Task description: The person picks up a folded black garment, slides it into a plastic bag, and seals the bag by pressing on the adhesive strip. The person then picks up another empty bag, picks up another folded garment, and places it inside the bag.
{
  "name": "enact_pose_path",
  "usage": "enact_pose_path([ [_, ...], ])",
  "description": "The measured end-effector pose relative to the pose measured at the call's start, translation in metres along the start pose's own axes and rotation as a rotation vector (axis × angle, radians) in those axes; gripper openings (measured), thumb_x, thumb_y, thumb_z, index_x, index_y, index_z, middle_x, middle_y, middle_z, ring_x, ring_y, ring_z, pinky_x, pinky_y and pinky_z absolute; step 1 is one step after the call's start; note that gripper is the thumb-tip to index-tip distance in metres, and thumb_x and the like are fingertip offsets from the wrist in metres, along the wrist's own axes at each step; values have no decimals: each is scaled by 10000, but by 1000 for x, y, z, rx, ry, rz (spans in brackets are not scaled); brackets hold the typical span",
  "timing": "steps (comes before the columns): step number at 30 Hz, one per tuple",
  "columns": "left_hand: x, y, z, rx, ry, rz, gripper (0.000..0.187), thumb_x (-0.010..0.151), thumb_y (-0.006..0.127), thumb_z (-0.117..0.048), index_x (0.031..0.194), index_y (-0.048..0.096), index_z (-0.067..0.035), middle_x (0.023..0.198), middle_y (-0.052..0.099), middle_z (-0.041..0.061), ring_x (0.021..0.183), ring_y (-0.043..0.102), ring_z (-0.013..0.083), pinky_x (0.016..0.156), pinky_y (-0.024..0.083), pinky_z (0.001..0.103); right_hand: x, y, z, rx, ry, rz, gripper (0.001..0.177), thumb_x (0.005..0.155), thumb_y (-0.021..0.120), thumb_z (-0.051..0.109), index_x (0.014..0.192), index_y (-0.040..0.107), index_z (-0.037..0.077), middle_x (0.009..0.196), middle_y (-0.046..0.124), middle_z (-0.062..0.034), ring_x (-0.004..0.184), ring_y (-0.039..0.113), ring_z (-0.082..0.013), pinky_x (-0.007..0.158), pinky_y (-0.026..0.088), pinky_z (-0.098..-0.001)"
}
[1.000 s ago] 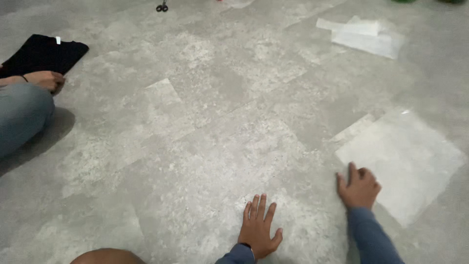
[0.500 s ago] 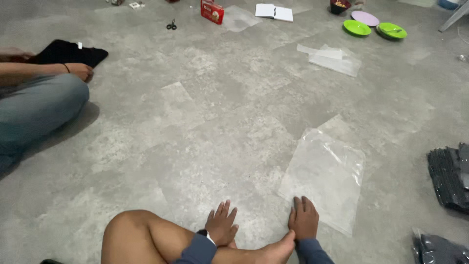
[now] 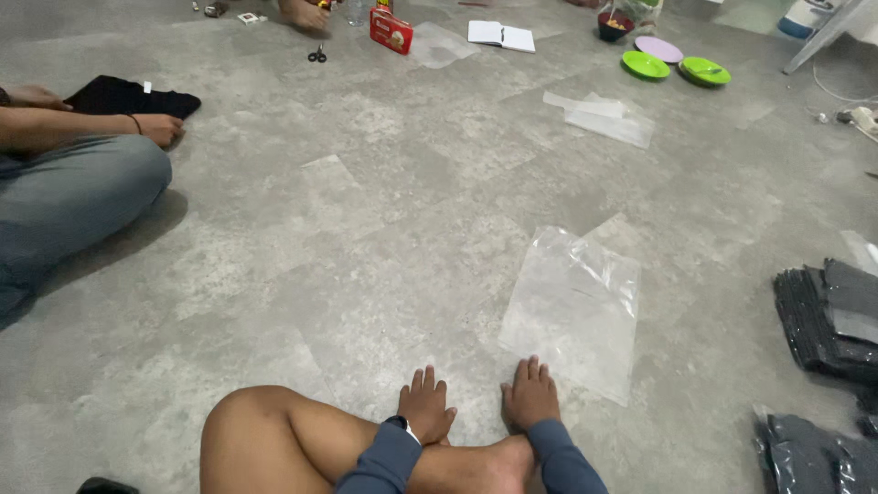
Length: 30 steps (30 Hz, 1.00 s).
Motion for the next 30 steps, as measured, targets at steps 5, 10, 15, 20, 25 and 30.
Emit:
enact_pose_path([
  [5,-2,4,3,21,26,-56,604,1063,438,-427,1522,298,-61,1675,-23,193,1541,-5,397,1210,172,601,-11,-14,6,146,-255,-254,596,813,695,285,1320,548,8,1381,532,-313,1223,557,-450,1035,465,-495],
  [10,-3,4,1,17,8,-64,607,1050,454,-432,1509,311,-63,1678,-26,191,1546,-11,397,1205,178,600,-14,-20,-10,78,305,-129,804,866,559,447,1540,311,85,1586,349,-159,1452,311,-410,1153,284,-584],
  [15,-3,0,-1,25,-4,-35,644,1041,432,-452,1535,280,-68,1681,-41,190,1551,-22,393,1220,161,581,-14,-16,-14,91,319,-55,848,864,551,493,1547,267,79,1662,141,-229,1493,195,-458,1152,277,-586],
  [20,-18,-3,-8,64,12,7,757,1040,360,-535,1584,158,-49,1676,-97,207,1547,-74,407,1232,124,571,-28,-18,-5,25,167,-74,876,852,558,496,1570,236,111,1675,79,-228,1524,129,-432,1194,188,-556],
  [25,-29,-5,-12,128,14,68,894,967,322,-664,1619,83,-102,1673,-136,213,1545,-122,423,1247,59,554,-49,-18,-9,227,118,440,743,955,442,547,1583,249,199,1693,93,-75,1565,112,-270,1252,202,-449],
  [30,-36,4,-13,173,73,42,751,992,302,-679,1492,458,-140,1651,139,251,1510,119,510,1169,253,610,-87,-67,5,98,129,475,725,922,307,765,1311,627,244,1394,540,-81,1300,542,-347,1101,377,-611],
])
Point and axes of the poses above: each hand's wrist, its own x-axis towards the middle knuckle, its own y-axis out of the palm, z = x × y, the point moved 3 cm from there along x, towards the middle knuckle
